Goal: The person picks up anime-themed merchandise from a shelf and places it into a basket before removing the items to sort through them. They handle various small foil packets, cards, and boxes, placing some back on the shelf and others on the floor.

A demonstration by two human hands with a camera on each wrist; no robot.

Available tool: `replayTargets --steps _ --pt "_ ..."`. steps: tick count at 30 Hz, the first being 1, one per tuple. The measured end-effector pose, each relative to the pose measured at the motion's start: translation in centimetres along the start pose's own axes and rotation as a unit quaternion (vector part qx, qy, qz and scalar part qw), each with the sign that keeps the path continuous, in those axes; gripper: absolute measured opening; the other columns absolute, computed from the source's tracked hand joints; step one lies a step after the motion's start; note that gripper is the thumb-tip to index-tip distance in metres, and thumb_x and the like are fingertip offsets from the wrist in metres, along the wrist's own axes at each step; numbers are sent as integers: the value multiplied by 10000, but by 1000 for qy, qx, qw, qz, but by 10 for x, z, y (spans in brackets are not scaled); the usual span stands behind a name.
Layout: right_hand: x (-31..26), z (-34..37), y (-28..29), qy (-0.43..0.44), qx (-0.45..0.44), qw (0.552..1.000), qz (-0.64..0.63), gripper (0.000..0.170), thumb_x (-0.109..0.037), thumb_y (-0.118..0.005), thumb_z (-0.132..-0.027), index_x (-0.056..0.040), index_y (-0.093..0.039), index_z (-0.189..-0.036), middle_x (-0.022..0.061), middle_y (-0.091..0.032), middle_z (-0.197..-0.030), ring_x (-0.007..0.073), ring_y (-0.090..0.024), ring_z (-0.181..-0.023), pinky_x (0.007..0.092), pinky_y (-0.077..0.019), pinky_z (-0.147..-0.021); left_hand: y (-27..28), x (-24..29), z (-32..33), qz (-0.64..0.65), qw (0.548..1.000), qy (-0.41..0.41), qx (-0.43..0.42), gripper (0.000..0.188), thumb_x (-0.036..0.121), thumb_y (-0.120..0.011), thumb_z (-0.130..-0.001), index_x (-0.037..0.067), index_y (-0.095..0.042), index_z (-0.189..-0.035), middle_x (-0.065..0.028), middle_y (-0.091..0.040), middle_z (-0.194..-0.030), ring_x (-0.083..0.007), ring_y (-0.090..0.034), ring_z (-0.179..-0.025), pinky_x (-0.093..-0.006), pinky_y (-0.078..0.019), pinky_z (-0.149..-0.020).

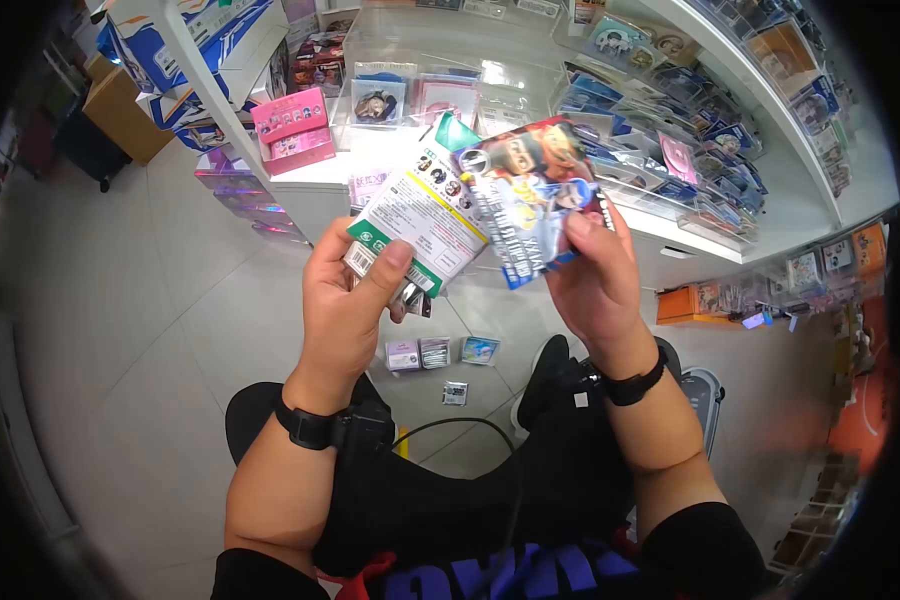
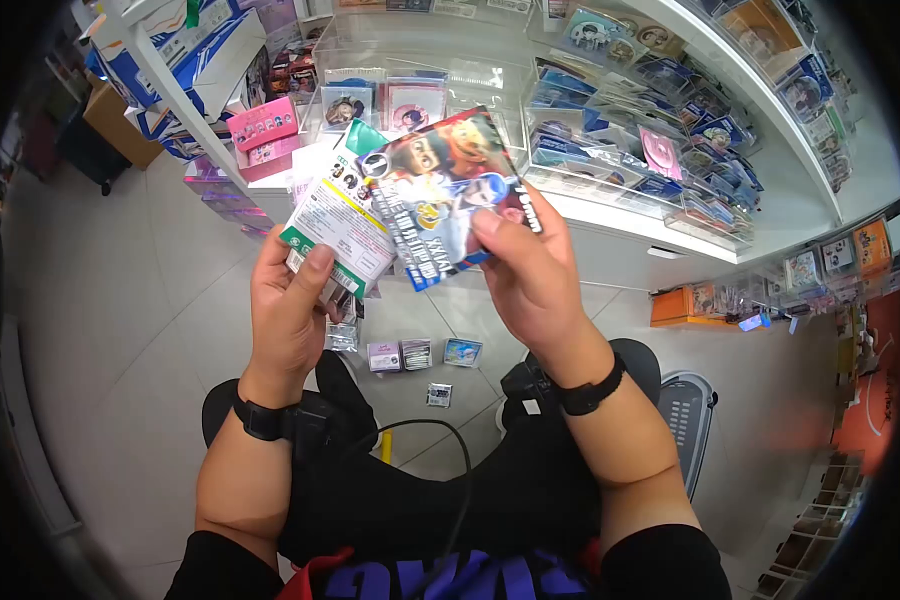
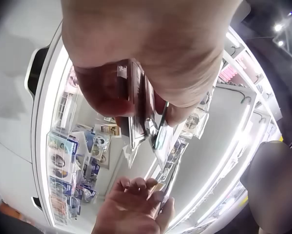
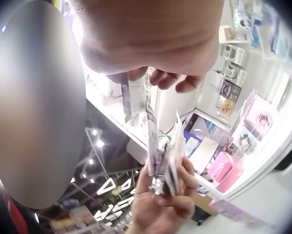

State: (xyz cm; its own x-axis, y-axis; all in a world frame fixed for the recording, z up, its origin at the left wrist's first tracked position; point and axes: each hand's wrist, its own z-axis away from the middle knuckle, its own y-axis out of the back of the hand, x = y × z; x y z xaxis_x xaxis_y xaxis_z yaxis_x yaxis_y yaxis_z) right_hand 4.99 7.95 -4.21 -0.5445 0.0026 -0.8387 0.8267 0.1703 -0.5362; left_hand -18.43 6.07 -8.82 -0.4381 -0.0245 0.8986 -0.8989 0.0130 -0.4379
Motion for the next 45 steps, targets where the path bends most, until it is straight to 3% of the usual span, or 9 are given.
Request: replayTargets --steps 8,10,12,15,16,18,24,38,45 --pt "24 -24 43 -60 -60 993 86 364 -155 -791 -1005 -79 -584 -1295 14 -692 -1041 65 -641 -899 248 -529 -710 -3 -33 -12 -98 995 -5 -32 306 237 -845 -981 42 -651 -1115 -25 -586 -1124 -75 -625 -868 -234 -519 -630" --pt "27 -31 63 -55 -77 994 62 376 -169 -768 -1032 -56 -570 -1331 42 -735 -1151 79 -665 -1021 282 -550 -833 0 -53 -23 -137 982 -88 -97 470 472 -750 -1036 23 -653 -1132 -24 -560 -1137 -101 -614 -975 -274 -553 -775" --pt "32 -34 69 -29 -74 997 9 372 -140 -732 -1054 -36 -550 -1362 66 -736 -1249 106 -672 -1124 312 -542 -973 -9 -61 -22 -62 994 -2 -85 823 736 -377 -1088 -10 -667 -1276 -92 -656 -1231 -157 -648 -1095 -309 -550 -912" --pt "28 -36 89 -61 -89 994 -3 391 -120 -705 -1068 -18 -522 -1397 82 -729 -1294 124 -665 -1188 327 -517 -1070 -50 -66 -27 98 985 145 -3 982 757 -141 -1099 -29 -614 -1449 -173 -714 -1354 -224 -710 -1120 -326 -597 -790" --pt "29 -37 87 -51 -85 995 -4 388 -116 -700 -1070 -10 -517 -1395 90 -730 -1294 125 -668 -1179 327 -521 -1064 -12 -83 -29 189 953 187 -143 853 702 -230 -1125 10 -586 -1472 -154 -722 -1321 -243 -731 -1027 -364 -604 -663" --pt "26 -39 89 -56 -77 995 -15 381 -115 -701 -1069 -5 -517 -1384 94 -732 -1279 127 -674 -1166 327 -532 -1048 -13 -104 -23 72 970 220 -69 762 659 -318 -1091 50 -535 -1493 -158 -723 -1289 -270 -762 -921 -380 -583 -506" --pt "22 -45 111 -78 -75 994 31 366 -123 -720 -1060 -18 -546 -1365 89 -734 -1230 110 -676 -1095 303 -557 -941 -8 -111 -49 141 939 256 -182 699 612 -319 -1133 88 -492 -1563 -162 -694 -1388 -290 -749 -1102 -433 -659 -658" --pt "22 -53 117 -45 -80 985 147 277 -105 -726 -1052 -10 -587 -1272 77 -707 -1168 106 -676 -977 293 -611 -763 -35 -114 -68 252 891 314 -208 847 696 -331 -1066 81 -365 -1648 -228 -635 -1452 -369 -755 -1115 -439 -672 -574" --pt "36 -56 128 92 -67 945 306 292 -151 -815 -971 -20 -661 -1182 99 -624 -1338 192 -583 -1276 373 -416 -1154 -23 -116 -61 271 897 296 -187 734 640 -360 -1105 96 -419 -1594 -119 -659 -1359 -319 -766 -1011 -430 -667 -562"
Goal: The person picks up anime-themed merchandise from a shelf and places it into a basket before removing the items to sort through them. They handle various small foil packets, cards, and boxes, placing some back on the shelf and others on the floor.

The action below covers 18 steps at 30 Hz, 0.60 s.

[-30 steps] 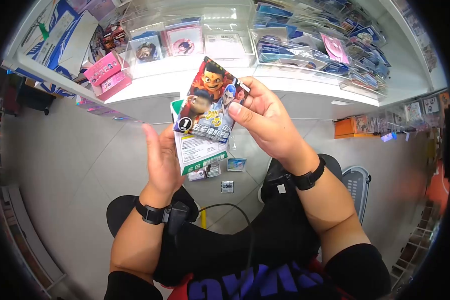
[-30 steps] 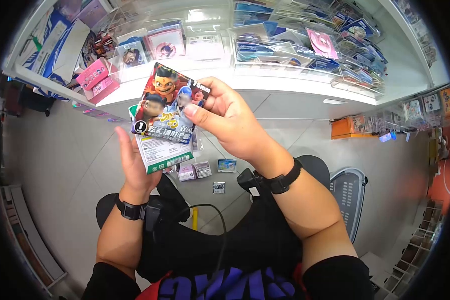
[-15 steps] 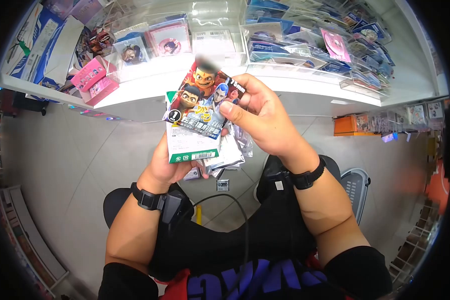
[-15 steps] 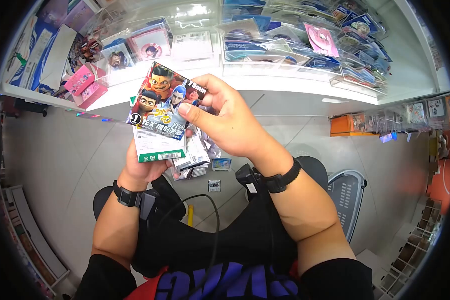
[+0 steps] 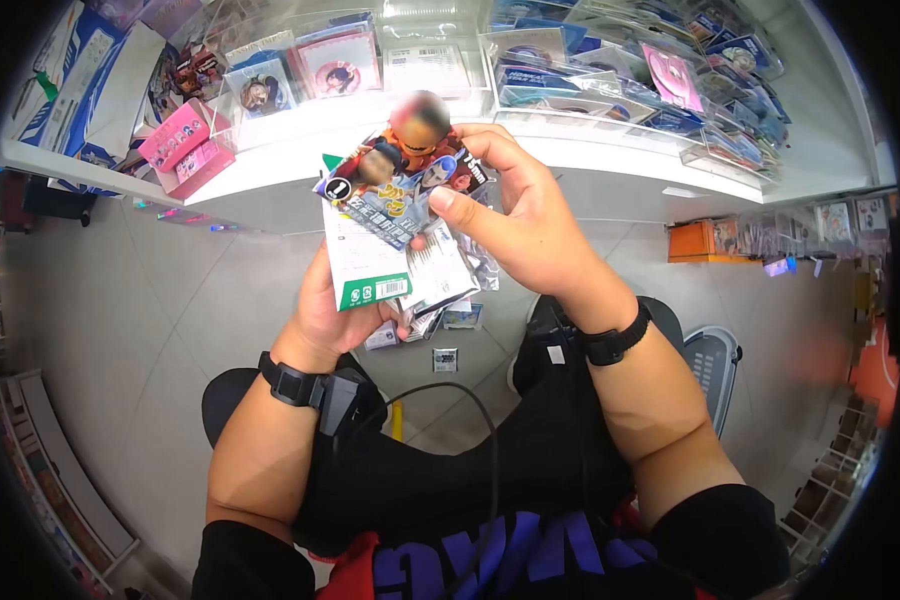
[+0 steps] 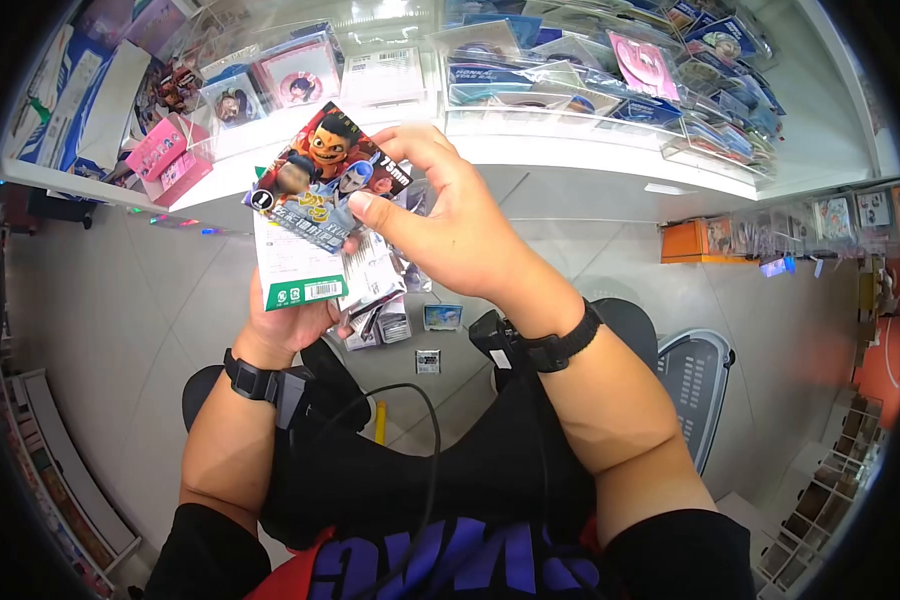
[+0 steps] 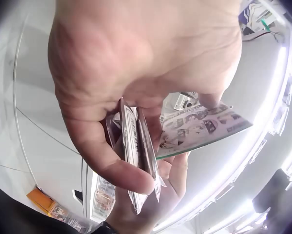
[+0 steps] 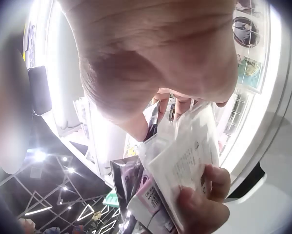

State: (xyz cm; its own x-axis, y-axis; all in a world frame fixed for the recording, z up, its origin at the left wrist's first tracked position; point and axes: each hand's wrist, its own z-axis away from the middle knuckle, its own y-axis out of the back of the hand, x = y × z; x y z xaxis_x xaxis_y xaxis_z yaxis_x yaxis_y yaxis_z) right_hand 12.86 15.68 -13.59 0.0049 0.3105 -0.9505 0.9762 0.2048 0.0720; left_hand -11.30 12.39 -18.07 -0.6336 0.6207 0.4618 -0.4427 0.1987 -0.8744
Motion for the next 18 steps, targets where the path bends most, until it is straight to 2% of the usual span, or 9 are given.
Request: replayTargets --steps 2,3,5,6,9,10,15,17,18 --pt "-7 0 -3 -37 -4 998 -55 298 -157 -820 -969 -35 -669 -1196 66 -661 -1283 175 -585 -1256 368 -425 -1140 -3 2 3 -12 1000 -16 7 647 586 -402 -1127 97 -456 -1547 -77 -661 -1320 -299 -763 -967 -416 -665 -562" --pt "-11 2 -3 -65 -5 993 -99 298 -146 -813 -976 -45 -677 -1221 28 -683 -1224 139 -587 -1212 349 -444 -1103 2 4 6 -61 997 12 44 596 559 -435 -1132 89 -501 -1493 -78 -660 -1305 -263 -764 -941 -379 -656 -551" --pt "-17 3 -4 -80 18 982 -168 294 -151 -793 -998 -39 -678 -1244 12 -700 -1193 103 -589 -1155 313 -465 -1042 9 7 3 -99 995 -19 -1 562 555 -433 -1138 89 -552 -1429 -92 -692 -1215 -221 -763 -857 -329 -636 -538" --pt "-18 4 -4 -71 34 980 -180 289 -135 -775 -1012 -31 -674 -1262 14 -717 -1161 89 -612 -1100 290 -479 -999 -3 10 4 -113 993 -27 24 511 513 -481 -1141 72 -584 -1375 -104 -735 -1108 -160 -747 -767 -281 -610 -524" --pt "-18 2 3 -77 53 957 -274 281 -113 -751 -1022 -31 -669 -1278 16 -737 -1147 90 -640 -1067 295 -494 -984 -18 19 6 -209 971 -59 101 461 455 -544 -1136 55 -588 -1361 -89 -763 -1042 -112 -729 -727 -251 -580 -513" --pt "-18 1 3 -55 52 948 -309 273 -90 -725 -1028 -25 -666 -1286 24 -747 -1165 94 -660 -1055 303 -501 -986 -21 19 7 -251 958 -90 104 434 402 -604 -1123 37 -598 -1358 -79 -774 -1044 -77 -723 -735 -225 -543 -498" --pt "-19 3 3 -81 47 954 -286 318 -68 -678 -1015 10 -658 -1323 74 -752 -1244 121 -683 -1116 320 -516 -1020 -22 15 9 -354 906 -155 171 432 446 -630 -1109 63 -685 -1300 -22 -745 -970 -64 -701 -730 -219 -507 -490" --pt "-18 4 2 -85 34 966 -244 331 -50 -655 -1015 26 -657 -1338 84 -748 -1252 130 -698 -1110 318 -545 -1006 -22 14 9 -380 892 -162 184 488 473 -577 -1129 17 -713 -1234 -4 -607 -1109 -75 -691 -778 -231 -526 -503" --pt "-17 5 0 -88 31 968 -233 330 -47 -652 -1018 26 -656 -1340 85 -748 -1252 128 -697 -1110 313 -548 -999 -23 14 10 -382 889 -170 186 498 470 -552 -1139 7 -717 -1218 -2 -573 -1125 -78 -690 -790 -233 -530 -509"
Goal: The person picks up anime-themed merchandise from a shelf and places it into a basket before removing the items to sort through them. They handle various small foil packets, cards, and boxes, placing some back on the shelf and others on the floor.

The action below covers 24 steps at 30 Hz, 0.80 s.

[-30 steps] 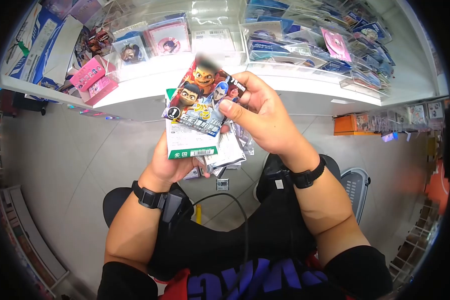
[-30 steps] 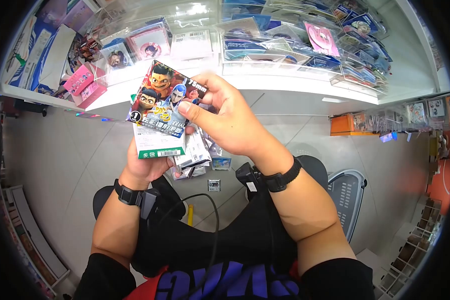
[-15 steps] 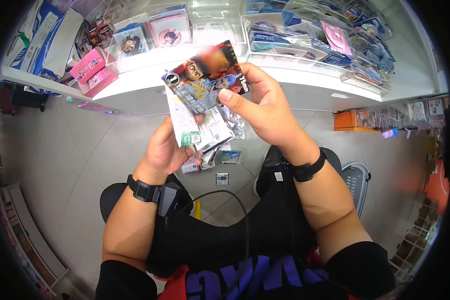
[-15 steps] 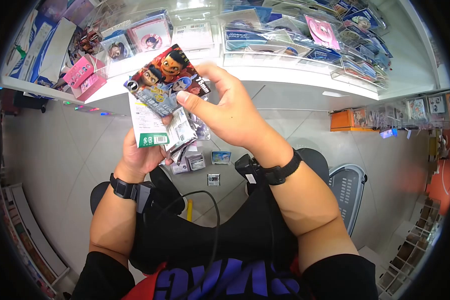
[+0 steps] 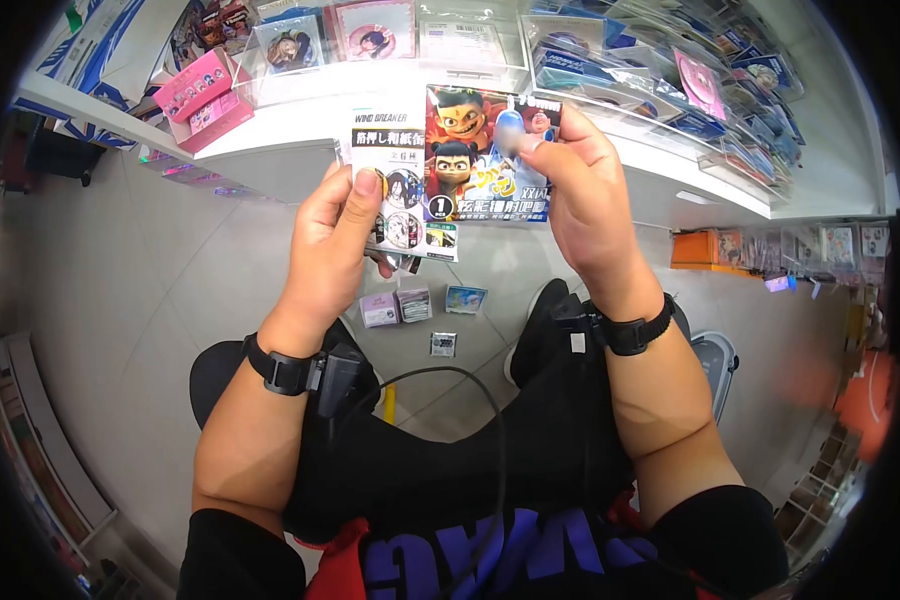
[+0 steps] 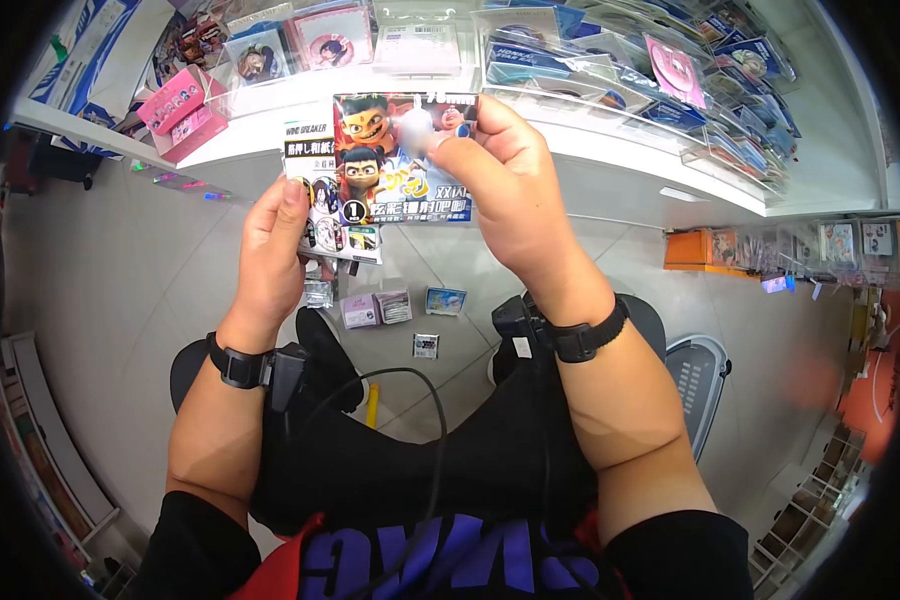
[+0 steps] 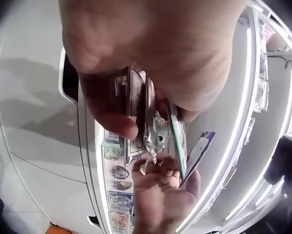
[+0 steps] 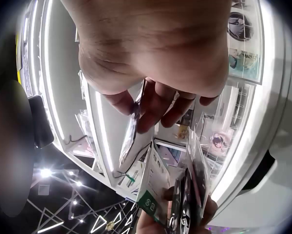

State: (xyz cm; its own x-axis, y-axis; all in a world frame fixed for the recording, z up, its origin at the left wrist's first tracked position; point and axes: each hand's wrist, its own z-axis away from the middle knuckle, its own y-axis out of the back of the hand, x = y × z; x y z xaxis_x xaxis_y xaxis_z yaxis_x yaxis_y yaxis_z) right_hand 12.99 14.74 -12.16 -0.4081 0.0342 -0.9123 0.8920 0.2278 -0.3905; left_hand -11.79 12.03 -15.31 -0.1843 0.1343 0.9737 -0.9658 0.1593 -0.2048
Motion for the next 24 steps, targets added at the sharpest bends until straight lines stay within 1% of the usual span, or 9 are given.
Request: replayTargets --steps 1,4,8,12,15,19,20,23,24 --pt "2 0 -1 -3 -2 1000 11 328 -44 -650 -1021 26 -655 -1341 87 -748 -1253 126 -696 -1109 309 -551 -992 -1 1 1 -2 1000 -7 6 511 468 -527 -1150 -3 -721 -1201 0 -540 -1141 -81 -689 -801 -234 -535 -514" --pt "1 2 -11 -4 8 999 44 295 -56 -658 -1030 21 -665 -1315 62 -745 -1207 108 -681 -1082 301 -547 -977 -5 1 3 -38 999 -31 24 553 511 -383 -1180 43 -646 -1314 -34 -764 -958 -54 -692 -673 -211 -505 -491" --pt "14 5 -20 75 20 970 231 159 -131 -727 -1008 1 -681 -1084 17 -711 -997 105 -599 -916 297 -503 -869 -12 3 7 -53 997 -48 31 571 537 -377 -1176 56 -628 -1356 -30 -753 -1018 -49 -683 -722 -220 -516 -528" --pt "26 4 -29 144 28 945 293 196 -182 -758 -970 -1 -687 -994 51 -676 -801 141 -549 -759 325 -471 -722 -11 -1 9 9 998 -65 6 566 515 -491 -1151 -24 -664 -1159 -8 -456 -1076 -67 -628 -815 -235 -543 -565" --pt "24 8 -31 116 16 941 316 208 -195 -758 -980 -1 -685 -990 49 -659 -788 141 -538 -744 322 -465 -701 -10 -1 11 26 996 -85 -10 544 508 -543 -1133 -21 -649 -1209 -11 -467 -1094 -75 -631 -829 -237 -554 -593" --pt "29 13 -33 88 14 945 314 250 -235 -767 -996 -3 -675 -984 37 -604 -770 139 -515 -715 324 -460 -681 -16 7 10 -62 993 -98 -5 459 411 -592 -1120 -15 -630 -1289 -21 -503 -1164 -86 -648 -888 -238 -564 -619" --pt "26 14 -34 75 5 946 317 255 -241 -800 -988 -20 -674 -989 -13 -568 -783 88 -473 -698 286 -434 -642 -16 8 14 -25 997 -67 -19 405 309 -575 -1118 -7 -598 -1371 -39 -527 -1223 -90 -642 -958 -230 -558 -646" --pt "14 15 -35 -26 -27 970 241 244 -220 -834 -971 -39 -676 -1014 -63 -562 -811 31 -433 -697 238 -397 -614 -14 4 14 -31 996 -80 -12 441 314 -569 -1117 -4 -566 -1423 -54 -538 -1238 -110 -620 -1053 -246 -561 -750" --pt "13 14 -32 -40 -38 972 230 259 -198 -857 -957 -42 -670 -1045 -86 -567 -831 -4 -413 -710 203 -373 -614 -11 0 7 -83 986 -147 -12 461 319 -567 -1114 -17 -557 -1428 -65 -532 -1254 -135 -598 -1128 -273 -548 -862"
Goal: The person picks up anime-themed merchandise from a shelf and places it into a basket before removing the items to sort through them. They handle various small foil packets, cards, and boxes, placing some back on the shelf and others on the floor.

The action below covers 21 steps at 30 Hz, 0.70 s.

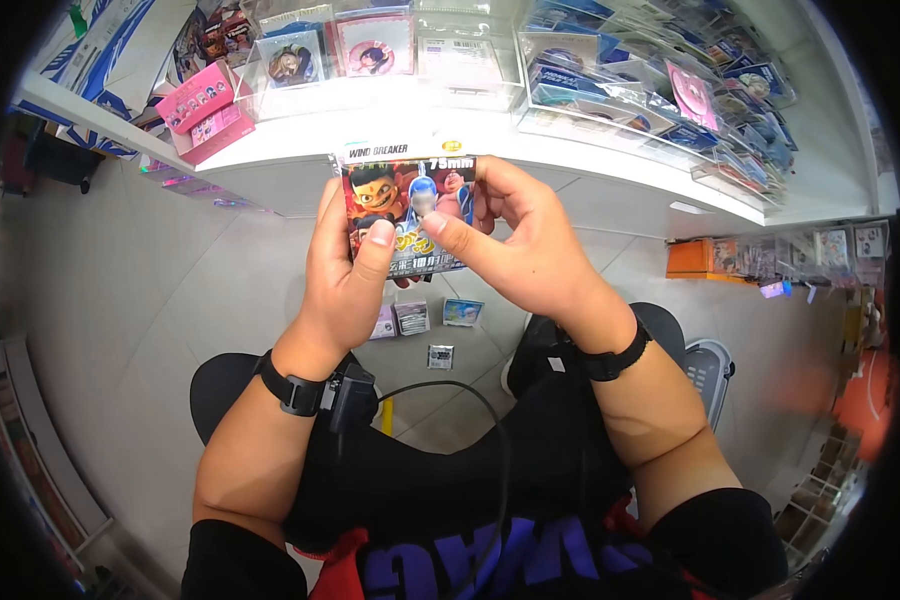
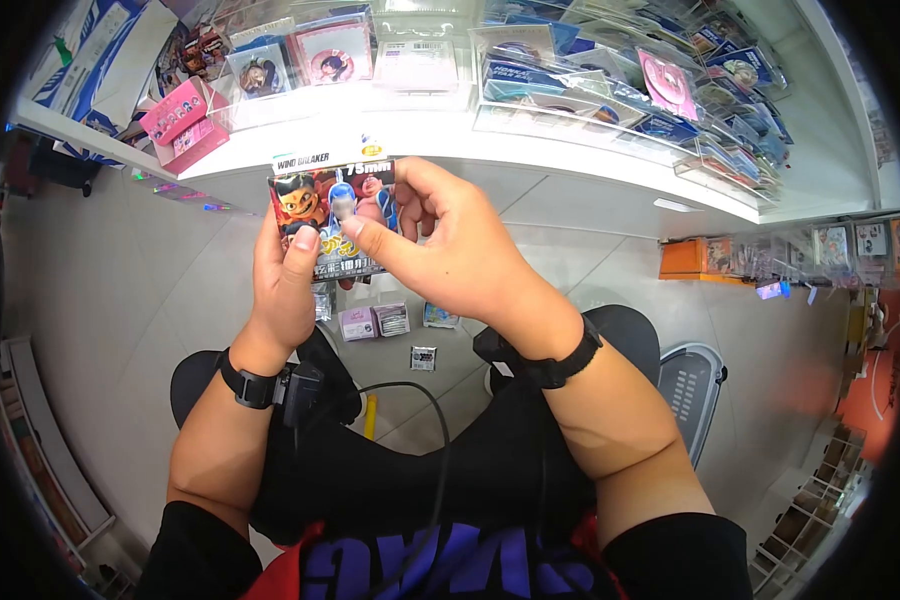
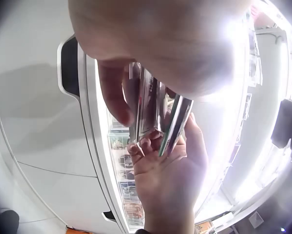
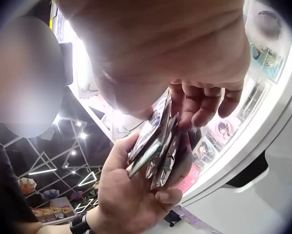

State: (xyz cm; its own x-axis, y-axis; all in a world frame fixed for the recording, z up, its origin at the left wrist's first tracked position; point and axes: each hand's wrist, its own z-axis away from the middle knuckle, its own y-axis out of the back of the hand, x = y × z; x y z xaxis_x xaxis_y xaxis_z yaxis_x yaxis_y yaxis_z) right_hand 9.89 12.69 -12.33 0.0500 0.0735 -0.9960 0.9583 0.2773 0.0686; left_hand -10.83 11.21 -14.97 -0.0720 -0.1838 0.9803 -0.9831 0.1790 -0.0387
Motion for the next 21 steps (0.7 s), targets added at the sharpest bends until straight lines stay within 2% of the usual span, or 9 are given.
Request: replayTargets --steps 2,5,7,8,10,11,17,20,21 --pt "1 -2 1 -2 -12 999 -41 262 -194 -837 -978 -35 -665 -1096 -63 -607 -883 2 -462 -726 215 -404 -637 2 1 5 12 999 37 -4 517 387 -569 -1117 -36 -548 -1414 -69 -515 -1268 -157 -598 -1161 -291 -546 -890" --pt "2 -5 5 -8 7 994 -110 285 -187 -798 -1011 -28 -652 -1197 -16 -667 -1020 26 -552 -835 233 -475 -734 6 -6 5 74 997 29 -23 583 502 -558 -1117 -28 -549 -1360 -67 -497 -1234 -155 -645 -1059 -289 -573 -790" --pt "5 -10 12 -9 27 992 -127 339 -194 -731 -1059 -20 -608 -1323 41 -691 -1182 74 -635 -992 264 -534 -887 5 -10 3 73 997 28 -11 557 538 -539 -1120 14 -531 -1310 -82 -559 -1194 -167 -694 -982 -288 -585 -716" --pt "2 -12 14 -15 45 986 -163 352 -190 -712 -1069 -20 -590 -1352 48 -694 -1199 90 -659 -1006 286 -559 -874 4 -12 2 72 997 27 -5 546 556 -529 -1122 36 -521 -1285 -89 -590 -1173 -173 -718 -944 -287 -591 -679" --pt "3 -15 24 -44 60 977 -200 386 -192 -648 -1100 -44 -528 -1435 81 -700 -1264 146 -718 -1037 369 -628 -797 1 -12 -1 31 998 41 20 297 344 -580 -1144 81 -501 -1256 -108 -703 -1129 -183 -751 -942 -300 -604 -688" --pt "2 -15 27 -49 72 973 -215 395 -219 -629 -1107 -56 -526 -1452 80 -700 -1289 161 -722 -1057 378 -625 -792 -2 -9 -1 78 994 64 26 178 146 -649 -1093 68 -558 -1224 -34 -476 -1189 -136 -644 -1039 -297 -621 -721" --pt "7 -18 42 -51 110 938 -324 414 -273 -490 -1133 -66 -521 -1491 68 -704 -1369 197 -729 -1111 417 -589 -823 -5 -14 -2 91 995 34 33 145 74 -641 -1082 71 -535 -1181 -34 -449 -1221 -146 -640 -1053 -315 -625 -766" --pt "9 -15 44 -50 83 932 -348 450 -259 -493 -1132 -42 -495 -1526 77 -672 -1428 194 -701 -1197 410 -574 -947 -7 -15 -2 59 997 12 46 188 112 -621 -1110 112 -461 -1209 -101 -661 -1185 -156 -682 -973 -336 -608 -767" --pt "6 -15 38 -42 87 934 -344 461 -254 -496 -1131 -39 -484 -1539 80 -659 -1446 196 -683 -1233 411 -556 -994 -7 -15 -2 64 997 9 42 199 114 -619 -1112 114 -454 -1223 -103 -658 -1195 -159 -684 -974 -336 -607 -772"
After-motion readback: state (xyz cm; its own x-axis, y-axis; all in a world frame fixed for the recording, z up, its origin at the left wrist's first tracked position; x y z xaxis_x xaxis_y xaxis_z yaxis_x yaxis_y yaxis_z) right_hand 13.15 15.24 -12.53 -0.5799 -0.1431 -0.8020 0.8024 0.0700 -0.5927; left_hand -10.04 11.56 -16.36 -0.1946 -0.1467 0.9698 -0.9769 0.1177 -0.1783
